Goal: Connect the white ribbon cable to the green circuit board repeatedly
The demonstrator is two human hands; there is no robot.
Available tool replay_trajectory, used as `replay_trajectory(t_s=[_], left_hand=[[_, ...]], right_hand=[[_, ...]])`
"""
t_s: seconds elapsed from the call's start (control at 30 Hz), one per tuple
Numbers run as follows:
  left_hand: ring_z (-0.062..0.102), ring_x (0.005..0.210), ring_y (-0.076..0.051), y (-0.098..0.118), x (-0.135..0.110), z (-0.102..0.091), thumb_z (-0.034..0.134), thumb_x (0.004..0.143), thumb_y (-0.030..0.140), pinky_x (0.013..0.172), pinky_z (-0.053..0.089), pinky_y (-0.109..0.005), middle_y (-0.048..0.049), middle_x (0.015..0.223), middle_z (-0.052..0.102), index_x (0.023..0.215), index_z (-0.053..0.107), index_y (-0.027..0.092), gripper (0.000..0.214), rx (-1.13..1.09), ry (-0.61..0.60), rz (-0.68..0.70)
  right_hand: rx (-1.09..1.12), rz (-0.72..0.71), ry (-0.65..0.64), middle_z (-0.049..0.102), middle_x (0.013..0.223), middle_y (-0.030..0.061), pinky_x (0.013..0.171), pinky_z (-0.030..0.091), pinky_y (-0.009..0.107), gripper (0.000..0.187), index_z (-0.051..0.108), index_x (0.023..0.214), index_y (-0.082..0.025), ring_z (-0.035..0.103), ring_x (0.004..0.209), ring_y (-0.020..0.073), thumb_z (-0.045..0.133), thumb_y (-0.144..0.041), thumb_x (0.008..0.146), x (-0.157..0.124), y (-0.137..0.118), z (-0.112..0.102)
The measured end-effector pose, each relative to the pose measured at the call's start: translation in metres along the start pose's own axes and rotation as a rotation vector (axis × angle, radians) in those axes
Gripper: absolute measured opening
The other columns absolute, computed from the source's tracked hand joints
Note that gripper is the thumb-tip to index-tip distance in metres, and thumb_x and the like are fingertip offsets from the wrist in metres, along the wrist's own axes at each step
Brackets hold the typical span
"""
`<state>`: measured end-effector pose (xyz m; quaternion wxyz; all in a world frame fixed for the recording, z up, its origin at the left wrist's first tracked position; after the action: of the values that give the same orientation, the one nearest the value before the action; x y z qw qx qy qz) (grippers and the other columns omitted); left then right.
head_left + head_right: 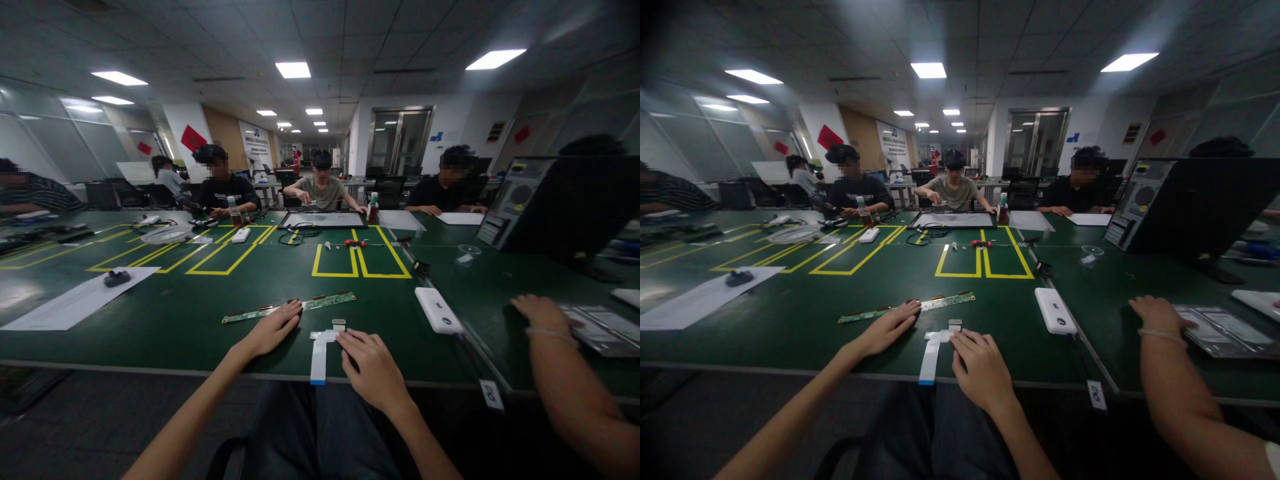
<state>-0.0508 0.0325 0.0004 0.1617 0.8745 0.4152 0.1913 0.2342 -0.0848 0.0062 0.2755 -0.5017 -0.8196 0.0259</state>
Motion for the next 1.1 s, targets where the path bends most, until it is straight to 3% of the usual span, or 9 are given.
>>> replay_trajectory(t_s=[0.3, 0.57, 0.77, 0.93, 1.1], left_hand=[[0.041, 0.152, -0.023, 0.034, 0.029, 0.019, 0.037, 0.109, 0.045, 0.127, 0.031, -0.049, -0.0093, 0.160, 0.048, 0.149, 0.057, 0.021, 0.051, -0.044, -0.029, 0.148], [0.042, 0.151, -0.023, 0.039, 0.024, 0.024, 0.042, 0.108, 0.041, 0.126, 0.034, -0.046, -0.0092, 0.158, 0.051, 0.153, 0.053, 0.021, 0.051, 0.004, -0.010, 0.191], [0.044, 0.150, -0.023, 0.046, 0.020, 0.021, 0.043, 0.107, 0.041, 0.125, 0.036, -0.045, -0.0091, 0.157, 0.052, 0.154, 0.052, 0.020, 0.052, 0.012, -0.020, 0.206], [0.032, 0.156, -0.023, 0.047, 0.018, 0.020, 0.045, 0.106, 0.042, 0.129, 0.028, -0.047, -0.0083, 0.166, 0.038, 0.158, 0.044, 0.020, 0.056, 0.050, 0.018, 0.229], [0.027, 0.158, -0.023, 0.049, 0.019, 0.019, 0.042, 0.107, 0.044, 0.130, 0.024, -0.048, -0.0066, 0.168, 0.034, 0.162, 0.037, 0.024, 0.058, 0.055, -0.051, 0.293]], right_hand=[[-0.012, -0.019, 0.036, 0.069, 0.137, 0.0013, 0.104, 0.045, 0.041, 0.044, 0.064, 0.140, -0.029, 0.059, 0.129, 0.0227, 0.054, -0.018, 0.099, -0.002, 0.002, 0.002], [-0.048, -0.015, 0.067, 0.066, 0.141, 0.0044, 0.109, 0.045, 0.042, 0.041, 0.066, 0.137, -0.026, 0.055, 0.135, 0.0243, 0.053, -0.018, 0.098, -0.002, 0.001, 0.001], [-0.073, -0.038, 0.025, 0.060, 0.149, 0.0062, 0.111, 0.043, 0.041, 0.052, 0.055, 0.149, -0.023, 0.051, 0.139, 0.0227, 0.051, -0.017, 0.098, 0.001, -0.002, -0.001], [-0.085, -0.044, -0.032, 0.055, 0.154, 0.0068, 0.114, 0.040, 0.042, 0.055, 0.050, 0.153, -0.021, 0.047, 0.144, 0.0225, 0.048, -0.018, 0.098, 0.005, -0.005, 0.000], [-0.114, -0.046, -0.051, 0.055, 0.154, 0.0080, 0.114, 0.039, 0.044, 0.055, 0.051, 0.153, -0.022, 0.046, 0.145, 0.0239, 0.048, -0.020, 0.098, 0.007, -0.005, 0.004]])
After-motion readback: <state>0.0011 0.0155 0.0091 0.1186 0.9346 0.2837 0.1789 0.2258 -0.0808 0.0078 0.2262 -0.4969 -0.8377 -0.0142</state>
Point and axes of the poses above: each hand's wrist, its own x-axis towards the middle knuckle, its own z-axis out of the palm, y = z × x, the point moved 1 cm from there along x, towards the middle knuckle
